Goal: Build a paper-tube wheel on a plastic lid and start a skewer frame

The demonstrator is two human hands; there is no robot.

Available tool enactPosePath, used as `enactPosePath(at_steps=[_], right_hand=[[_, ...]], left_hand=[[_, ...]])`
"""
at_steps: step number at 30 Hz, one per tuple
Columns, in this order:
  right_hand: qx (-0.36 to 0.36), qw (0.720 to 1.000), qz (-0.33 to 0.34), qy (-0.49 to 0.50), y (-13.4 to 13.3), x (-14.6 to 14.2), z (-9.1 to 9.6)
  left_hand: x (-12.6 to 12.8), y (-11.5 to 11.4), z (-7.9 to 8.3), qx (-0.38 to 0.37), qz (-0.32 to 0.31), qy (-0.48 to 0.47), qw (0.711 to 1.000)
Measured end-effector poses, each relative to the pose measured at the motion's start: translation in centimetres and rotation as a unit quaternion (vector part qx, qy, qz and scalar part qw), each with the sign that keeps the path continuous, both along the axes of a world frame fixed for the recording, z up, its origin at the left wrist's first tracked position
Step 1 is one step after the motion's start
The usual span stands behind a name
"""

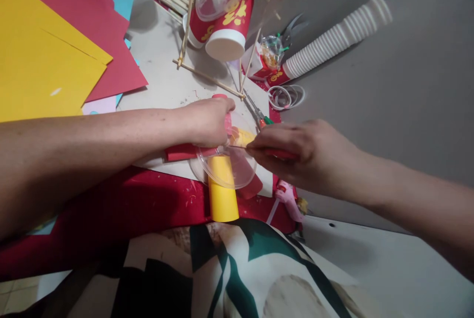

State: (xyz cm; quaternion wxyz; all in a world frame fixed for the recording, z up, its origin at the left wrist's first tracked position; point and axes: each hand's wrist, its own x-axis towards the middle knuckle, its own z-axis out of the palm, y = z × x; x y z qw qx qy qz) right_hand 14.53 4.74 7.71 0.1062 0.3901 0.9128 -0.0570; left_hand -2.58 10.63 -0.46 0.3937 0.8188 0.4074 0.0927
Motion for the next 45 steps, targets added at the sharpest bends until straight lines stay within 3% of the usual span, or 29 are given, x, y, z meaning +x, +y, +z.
enactPosePath(at_steps=[3, 6, 9, 11, 12, 13, 17, 19, 24, 28, 30, 32, 35, 36, 38, 41, 43, 45], right_hand=[[-0.031, 0.962, -0.228, 0.147, -0.9, 0.2, -1.0], [-0.100, 0.876, -0.407, 0.239, -1.0, 0.3, -1.8], [-0.214, 0.762, -0.523, 0.317, -0.5, 0.7, -2.3], [-0.251, 0.715, -0.558, 0.337, -0.2, 0.8, -2.4], [-0.247, 0.719, -0.558, 0.334, -0.1, 0.9, -2.3], [-0.231, 0.741, -0.542, 0.322, 0.0, 0.9, -2.2], [-0.158, 0.895, -0.352, 0.222, 1.0, 1.1, -1.0], [-0.157, 0.941, -0.243, 0.173, 2.0, 1.4, -0.4], [-0.150, 0.987, 0.019, 0.053, 4.3, 1.6, 0.8], [-0.058, 0.978, 0.189, -0.068, 4.0, 0.5, 1.8], [-0.034, 0.973, 0.206, -0.099, 3.3, 0.2, 1.9], [-0.025, 0.982, 0.171, -0.080, 2.4, 0.3, 1.4], [-0.051, 0.997, 0.010, 0.064, 1.0, 1.1, 0.0], [-0.071, 0.987, -0.076, 0.124, 0.7, 1.4, -0.6], [-0.113, 0.938, -0.257, 0.206, 0.1, 1.7, -1.6], [-0.197, 0.802, -0.466, 0.317, -0.3, 1.8, -2.7], [-0.262, 0.702, -0.552, 0.368, -0.2, 1.8, -3.1], [-0.308, 0.638, -0.597, 0.377, 0.0, 1.7, -3.2]], left_hand=[[0.0, 0.0, 0.1, 0.009, -0.005, 0.003, 1.000], [0.0, 0.0, 0.2, 0.008, -0.004, 0.006, 1.000], [0.0, 0.0, 0.3, 0.003, -0.002, 0.003, 1.000], [0.0, -0.1, 0.3, 0.001, -0.004, 0.002, 1.000], [0.0, -0.1, 0.3, 0.000, -0.005, 0.003, 1.000], [0.0, -0.1, 0.3, 0.000, -0.006, 0.004, 1.000], [0.0, -0.1, 0.3, 0.002, -0.006, 0.005, 1.000], [0.0, -0.1, 0.3, 0.000, -0.005, 0.004, 1.000], [0.0, -0.1, 0.3, -0.004, -0.006, 0.005, 1.000], [-0.1, -0.2, 0.2, -0.001, -0.007, 0.001, 1.000], [-0.1, -0.2, 0.2, 0.000, -0.006, 0.003, 1.000], [-0.1, -0.1, 0.2, 0.001, -0.002, 0.008, 1.000], [0.1, -0.1, 0.1, 0.002, 0.002, 0.017, 1.000], [0.1, -0.1, 0.1, 0.003, 0.002, 0.018, 1.000], [0.1, -0.1, 0.0, 0.005, -0.001, 0.013, 1.000], [0.0, -0.1, -0.1, 0.008, -0.001, 0.008, 1.000], [0.0, -0.1, 0.0, 0.009, -0.001, 0.015, 1.000], [0.0, -0.1, 0.2, 0.011, -0.004, 0.021, 1.000]])
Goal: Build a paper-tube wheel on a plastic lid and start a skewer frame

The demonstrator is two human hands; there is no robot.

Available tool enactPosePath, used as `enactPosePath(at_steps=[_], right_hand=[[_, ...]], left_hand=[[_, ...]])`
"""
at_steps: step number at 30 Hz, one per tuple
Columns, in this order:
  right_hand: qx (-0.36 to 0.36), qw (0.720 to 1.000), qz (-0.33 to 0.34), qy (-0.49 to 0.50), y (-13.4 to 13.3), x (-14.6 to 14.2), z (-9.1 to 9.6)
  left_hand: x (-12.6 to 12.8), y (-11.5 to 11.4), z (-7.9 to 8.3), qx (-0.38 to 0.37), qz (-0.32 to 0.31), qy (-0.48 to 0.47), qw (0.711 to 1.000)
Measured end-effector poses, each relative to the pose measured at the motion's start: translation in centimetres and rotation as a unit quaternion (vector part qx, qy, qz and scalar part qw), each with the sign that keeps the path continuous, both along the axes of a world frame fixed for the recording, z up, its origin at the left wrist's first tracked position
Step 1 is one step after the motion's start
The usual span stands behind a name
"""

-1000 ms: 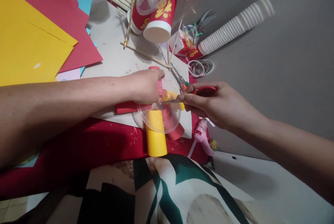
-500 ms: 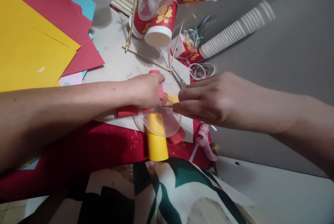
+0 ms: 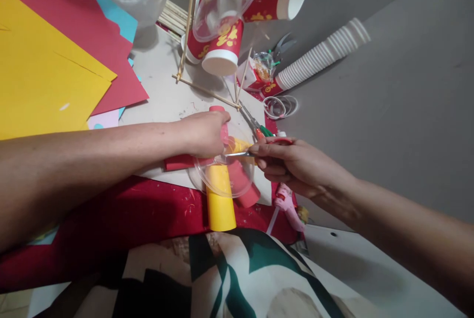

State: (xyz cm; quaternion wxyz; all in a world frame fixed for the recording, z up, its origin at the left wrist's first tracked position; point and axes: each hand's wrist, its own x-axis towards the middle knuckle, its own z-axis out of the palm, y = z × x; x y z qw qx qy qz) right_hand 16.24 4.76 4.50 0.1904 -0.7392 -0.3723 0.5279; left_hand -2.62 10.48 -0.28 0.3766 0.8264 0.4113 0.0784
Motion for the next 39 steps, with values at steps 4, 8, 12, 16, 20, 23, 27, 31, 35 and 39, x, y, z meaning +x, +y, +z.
enactPosePath(at_steps=[4, 8, 12, 16, 20, 23, 27, 31, 35, 39], right_hand=[[0.025, 0.998, 0.045, -0.048, 0.4, -0.4, 0.6], [0.194, 0.904, 0.309, -0.224, 0.7, -0.9, 1.8], [0.298, 0.712, 0.575, -0.272, 1.6, -0.7, 2.9], [0.347, 0.521, 0.703, -0.338, 2.0, -1.0, 3.8], [0.338, 0.406, 0.750, -0.398, 0.9, -2.0, 4.1], [0.309, 0.551, 0.670, -0.389, 0.0, -2.1, 3.5], [0.237, 0.831, 0.409, -0.294, 0.0, -1.5, 2.4], [0.111, 0.963, 0.169, -0.180, 0.7, -1.0, 1.3], [0.015, 0.997, 0.037, -0.067, 1.2, -0.7, 0.8], [0.073, 0.977, 0.143, -0.140, 1.3, -0.9, 1.4]], left_hand=[[0.0, -0.1, 0.1, -0.005, 0.004, 0.002, 1.000], [0.0, -0.1, 0.1, -0.003, 0.005, -0.003, 1.000], [0.0, -0.2, 0.2, -0.008, 0.009, 0.006, 1.000], [0.0, -0.1, 0.1, -0.010, 0.009, 0.001, 1.000], [0.0, 0.0, -0.2, -0.005, 0.008, -0.011, 1.000], [0.0, 0.0, -0.2, -0.002, 0.011, -0.003, 1.000], [0.1, -0.2, -0.1, -0.001, 0.007, -0.002, 1.000], [0.2, -0.1, -0.1, -0.006, 0.009, 0.000, 1.000], [0.1, -0.1, -0.1, -0.006, 0.011, 0.001, 1.000], [0.1, -0.1, 0.0, -0.007, 0.006, -0.007, 1.000]])
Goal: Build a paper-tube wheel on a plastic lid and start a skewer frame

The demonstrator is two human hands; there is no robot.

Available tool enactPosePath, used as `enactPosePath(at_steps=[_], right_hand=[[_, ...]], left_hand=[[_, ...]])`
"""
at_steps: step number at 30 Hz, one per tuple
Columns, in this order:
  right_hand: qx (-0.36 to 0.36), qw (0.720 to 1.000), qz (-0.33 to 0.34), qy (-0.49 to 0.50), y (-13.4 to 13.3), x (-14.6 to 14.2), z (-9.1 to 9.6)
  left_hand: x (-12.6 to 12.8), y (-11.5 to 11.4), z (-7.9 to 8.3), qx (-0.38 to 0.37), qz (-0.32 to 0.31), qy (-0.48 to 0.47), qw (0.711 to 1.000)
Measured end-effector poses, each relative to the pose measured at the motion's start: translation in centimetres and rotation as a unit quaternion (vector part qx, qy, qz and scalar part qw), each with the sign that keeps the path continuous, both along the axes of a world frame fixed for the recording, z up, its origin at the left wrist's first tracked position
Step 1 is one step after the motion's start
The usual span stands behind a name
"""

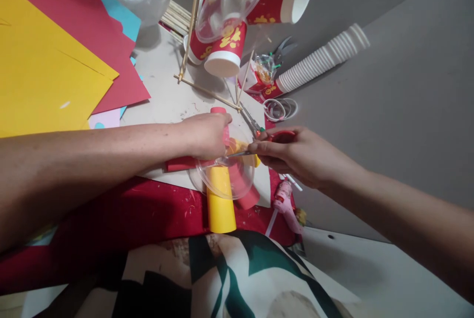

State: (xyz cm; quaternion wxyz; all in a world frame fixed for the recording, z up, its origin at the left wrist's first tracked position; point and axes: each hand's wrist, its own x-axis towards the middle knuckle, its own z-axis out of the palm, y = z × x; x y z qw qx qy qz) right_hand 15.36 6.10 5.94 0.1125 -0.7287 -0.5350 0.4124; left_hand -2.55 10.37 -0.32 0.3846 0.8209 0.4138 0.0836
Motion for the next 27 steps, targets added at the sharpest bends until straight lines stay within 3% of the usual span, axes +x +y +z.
enactPosePath(at_steps=[3, 6, 9, 15, 17, 18, 19, 20, 21, 23, 25, 27], right_hand=[[0.090, 0.967, 0.216, -0.106, 0.2, -0.3, 1.1], [0.133, 0.884, 0.419, -0.157, 0.9, -0.4, 2.0], [0.147, 0.784, 0.569, -0.199, 1.5, -0.3, 2.6], [0.240, 0.580, 0.703, -0.336, 0.7, -1.0, 3.0], [0.285, 0.537, 0.717, -0.339, 0.0, -0.9, 2.8], [0.302, 0.529, 0.719, -0.334, -0.3, -0.8, 2.7], [0.312, 0.536, 0.714, -0.327, -0.6, -0.7, 2.5], [0.310, 0.561, 0.699, -0.317, -0.9, -0.5, 2.3], [0.302, 0.608, 0.669, -0.300, -1.1, -0.3, 2.0], [0.268, 0.747, 0.557, -0.246, -1.4, 0.0, 1.5], [0.212, 0.879, 0.386, -0.181, -1.4, 0.2, 1.0], [0.144, 0.957, 0.220, -0.124, -1.1, 0.2, 0.6]], left_hand=[[0.0, 0.0, 0.0, 0.001, -0.002, -0.004, 1.000], [0.0, 0.0, 0.0, 0.004, -0.001, 0.001, 1.000], [-0.1, -0.1, 0.1, 0.008, -0.002, 0.004, 1.000], [-0.1, -0.1, 0.3, -0.004, 0.002, 0.018, 1.000], [0.0, -0.1, 0.3, -0.002, 0.002, 0.016, 1.000], [0.0, -0.1, 0.3, -0.002, 0.002, 0.014, 1.000], [0.0, -0.1, 0.3, -0.002, 0.003, 0.014, 1.000], [0.0, -0.1, 0.3, -0.003, 0.004, 0.013, 1.000], [0.0, -0.1, 0.3, -0.004, 0.004, 0.013, 1.000], [0.0, -0.1, 0.2, -0.005, 0.002, 0.013, 1.000], [0.0, -0.1, 0.1, -0.005, -0.002, 0.006, 1.000], [0.0, 0.0, 0.0, -0.002, -0.003, -0.002, 1.000]])
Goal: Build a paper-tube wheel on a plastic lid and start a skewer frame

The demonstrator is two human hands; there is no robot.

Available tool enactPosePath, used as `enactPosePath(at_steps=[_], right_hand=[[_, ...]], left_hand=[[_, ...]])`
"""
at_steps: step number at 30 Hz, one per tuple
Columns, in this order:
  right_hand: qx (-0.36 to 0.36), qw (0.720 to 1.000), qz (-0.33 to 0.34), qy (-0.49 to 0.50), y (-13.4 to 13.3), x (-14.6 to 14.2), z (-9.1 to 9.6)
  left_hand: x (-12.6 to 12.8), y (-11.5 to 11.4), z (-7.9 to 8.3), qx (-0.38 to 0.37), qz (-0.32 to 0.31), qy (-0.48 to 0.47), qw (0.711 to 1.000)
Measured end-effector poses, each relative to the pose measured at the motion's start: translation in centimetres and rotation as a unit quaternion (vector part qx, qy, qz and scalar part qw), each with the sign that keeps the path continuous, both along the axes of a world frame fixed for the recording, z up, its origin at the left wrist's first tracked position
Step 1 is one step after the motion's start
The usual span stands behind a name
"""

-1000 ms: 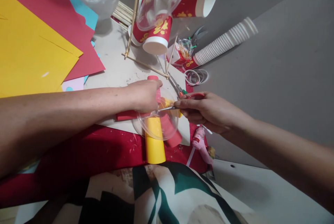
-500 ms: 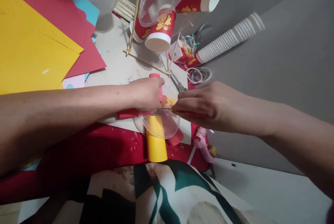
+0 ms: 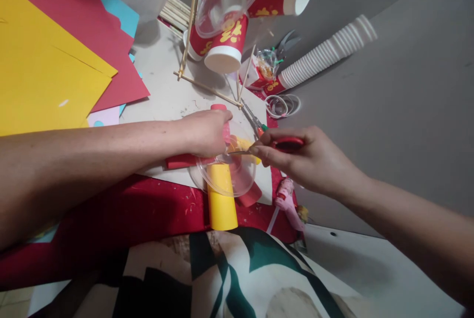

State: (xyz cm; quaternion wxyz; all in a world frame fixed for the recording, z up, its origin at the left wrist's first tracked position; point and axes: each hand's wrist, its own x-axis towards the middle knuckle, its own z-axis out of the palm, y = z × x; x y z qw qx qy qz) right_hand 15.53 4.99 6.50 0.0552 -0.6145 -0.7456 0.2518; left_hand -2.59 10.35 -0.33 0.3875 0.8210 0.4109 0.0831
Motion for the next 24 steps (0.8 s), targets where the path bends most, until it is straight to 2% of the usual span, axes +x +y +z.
enactPosePath(at_steps=[2, 4, 7, 9, 12, 13, 15, 17, 20, 24], right_hand=[[-0.070, 0.988, -0.126, 0.059, 0.5, 0.0, -0.5], [-0.129, 0.963, -0.207, 0.117, 1.1, 0.1, -0.9], [-0.181, 0.935, -0.252, 0.171, 1.6, 0.2, -1.1], [-0.169, 0.945, -0.233, 0.154, 1.6, 0.1, -0.8], [-0.080, 0.988, -0.128, 0.041, 1.0, -0.7, 0.1], [-0.044, 0.996, -0.074, -0.003, 0.8, -1.0, 0.5], [0.018, 0.996, 0.035, -0.075, 0.5, -1.7, 1.0], [0.046, 0.983, 0.120, -0.129, 0.4, -2.1, 1.2], [0.053, 0.958, 0.210, -0.189, 0.6, -2.0, 1.3], [0.047, 0.898, 0.353, -0.259, 1.1, -1.9, 1.7]], left_hand=[[0.0, 0.1, -0.1, 0.005, 0.000, -0.003, 1.000], [0.0, 0.1, -0.1, 0.006, 0.001, 0.001, 1.000], [-0.1, 0.2, 0.1, 0.002, 0.002, 0.007, 1.000], [-0.1, 0.2, 0.3, 0.004, -0.006, 0.004, 1.000], [-0.2, 0.1, 0.5, 0.005, -0.012, -0.007, 1.000], [-0.2, 0.1, 0.5, 0.004, -0.009, -0.008, 1.000], [-0.3, 0.0, 0.6, -0.001, -0.001, 0.001, 1.000], [-0.3, 0.0, 0.6, 0.001, 0.000, 0.010, 1.000], [-0.4, 0.0, 0.5, 0.010, -0.003, 0.010, 1.000], [-0.3, 0.3, 0.3, 0.013, -0.009, 0.013, 1.000]])
